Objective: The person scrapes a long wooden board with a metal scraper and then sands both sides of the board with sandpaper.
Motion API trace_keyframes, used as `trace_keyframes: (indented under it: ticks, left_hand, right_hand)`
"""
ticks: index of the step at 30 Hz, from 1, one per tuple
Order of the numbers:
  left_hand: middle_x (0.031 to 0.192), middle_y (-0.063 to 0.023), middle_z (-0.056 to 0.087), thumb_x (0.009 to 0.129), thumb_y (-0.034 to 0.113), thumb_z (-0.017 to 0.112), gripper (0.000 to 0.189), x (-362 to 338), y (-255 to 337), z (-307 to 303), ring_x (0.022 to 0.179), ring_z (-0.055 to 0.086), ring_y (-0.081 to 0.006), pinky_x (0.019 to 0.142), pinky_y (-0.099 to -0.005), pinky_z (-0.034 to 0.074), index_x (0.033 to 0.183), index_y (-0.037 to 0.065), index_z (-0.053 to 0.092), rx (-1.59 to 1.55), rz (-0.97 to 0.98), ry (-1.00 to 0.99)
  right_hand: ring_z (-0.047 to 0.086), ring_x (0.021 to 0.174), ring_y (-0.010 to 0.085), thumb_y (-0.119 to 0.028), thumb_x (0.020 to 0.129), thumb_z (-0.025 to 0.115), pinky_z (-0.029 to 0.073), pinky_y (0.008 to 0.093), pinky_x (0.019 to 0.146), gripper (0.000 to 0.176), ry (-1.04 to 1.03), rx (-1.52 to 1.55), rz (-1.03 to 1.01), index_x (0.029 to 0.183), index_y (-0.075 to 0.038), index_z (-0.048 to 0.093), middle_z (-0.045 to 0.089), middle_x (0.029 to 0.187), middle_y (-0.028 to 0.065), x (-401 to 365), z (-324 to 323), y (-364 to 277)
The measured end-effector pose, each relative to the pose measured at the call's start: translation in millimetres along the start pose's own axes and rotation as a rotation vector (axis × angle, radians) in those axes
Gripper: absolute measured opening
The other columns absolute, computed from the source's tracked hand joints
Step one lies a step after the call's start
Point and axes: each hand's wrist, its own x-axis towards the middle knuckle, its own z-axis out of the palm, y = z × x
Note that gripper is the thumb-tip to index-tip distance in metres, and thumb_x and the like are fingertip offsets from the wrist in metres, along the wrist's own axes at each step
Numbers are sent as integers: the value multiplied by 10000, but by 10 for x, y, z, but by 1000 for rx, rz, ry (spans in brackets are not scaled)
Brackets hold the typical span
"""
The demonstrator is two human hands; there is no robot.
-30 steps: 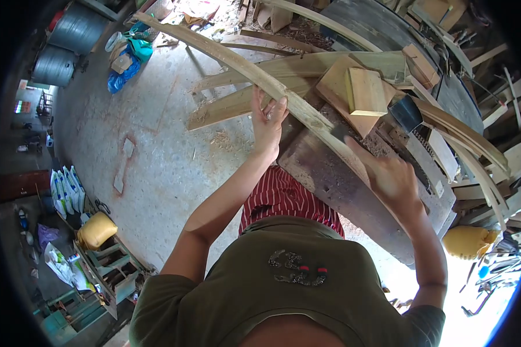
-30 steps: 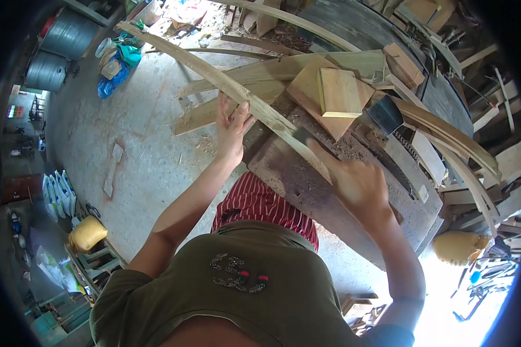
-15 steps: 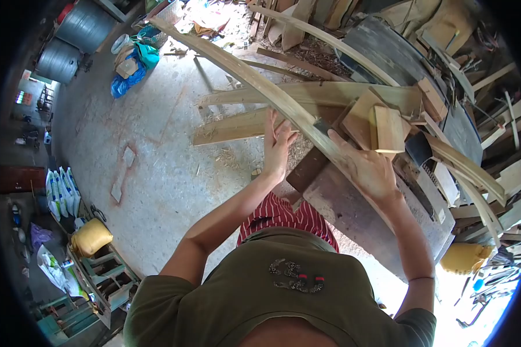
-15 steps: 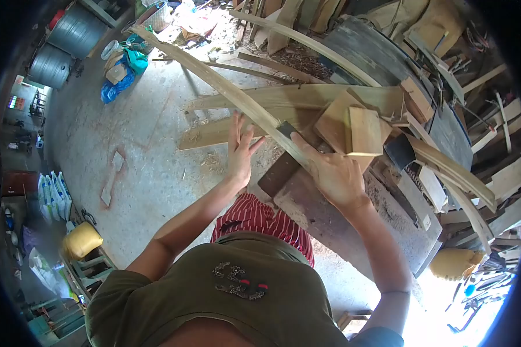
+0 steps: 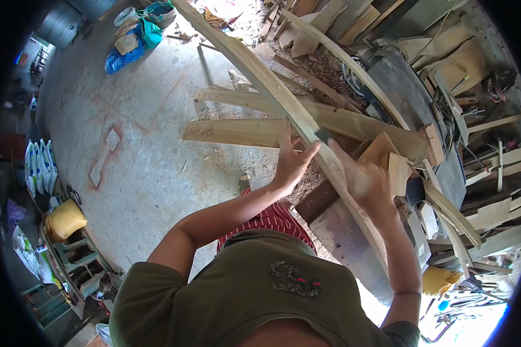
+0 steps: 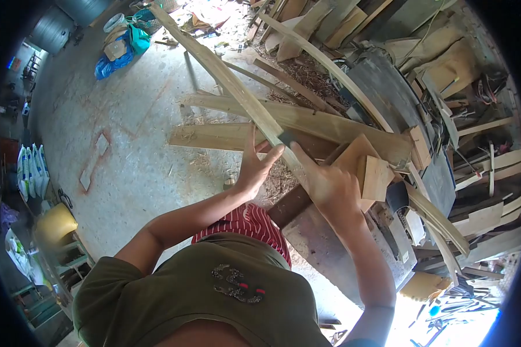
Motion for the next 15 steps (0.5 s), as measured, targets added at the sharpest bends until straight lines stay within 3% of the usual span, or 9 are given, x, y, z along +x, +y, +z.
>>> trace_keyframes:
  ticks: [2,5,10,12,15]
  left_hand:
    - [1599,-150,125,874,257,768,1032,28,-59,-23,1318,393,-301,1032,-450,484,1577,108,27,150,49,8]
    - [1604,-152,109,869,260,773,1047,-10,33,-14,1379,333,-304,1045,-464,477,1583,145,16,95,11,-9]
    - [1600,-200,99,859,216,778,1085,283,142,-292,1411,307,-328,1074,-463,460,1578,131,-31,-4,-30,-97]
    - [1587,-217,131,854,192,779,1104,277,171,-329,1415,309,-336,1063,-461,467,1574,113,-54,99,-8,-109]
    - [1594,-213,118,849,169,779,1110,232,236,-255,1440,278,-335,1106,-472,421,1575,117,-59,86,-69,-43]
  right_hand:
    - [695,666,346,-131,860,591,566,463,579,665,65,-65,-31,1478,-305,418,682,706,140,406,27,-184]
    - [694,634,337,-184,873,597,564,462,564,635,141,-135,-70,1471,-314,428,673,672,141,828,-40,-342]
    - [701,653,327,-210,874,598,570,462,573,644,21,-143,-31,1484,-300,412,696,735,151,660,-155,-394]
    - [709,666,304,-184,859,613,581,443,580,682,-10,-105,-12,1494,-304,395,707,766,133,631,-86,-399]
    - [711,653,283,-157,858,603,583,428,568,701,67,-219,-37,1504,-312,379,703,742,108,1089,-131,-673]
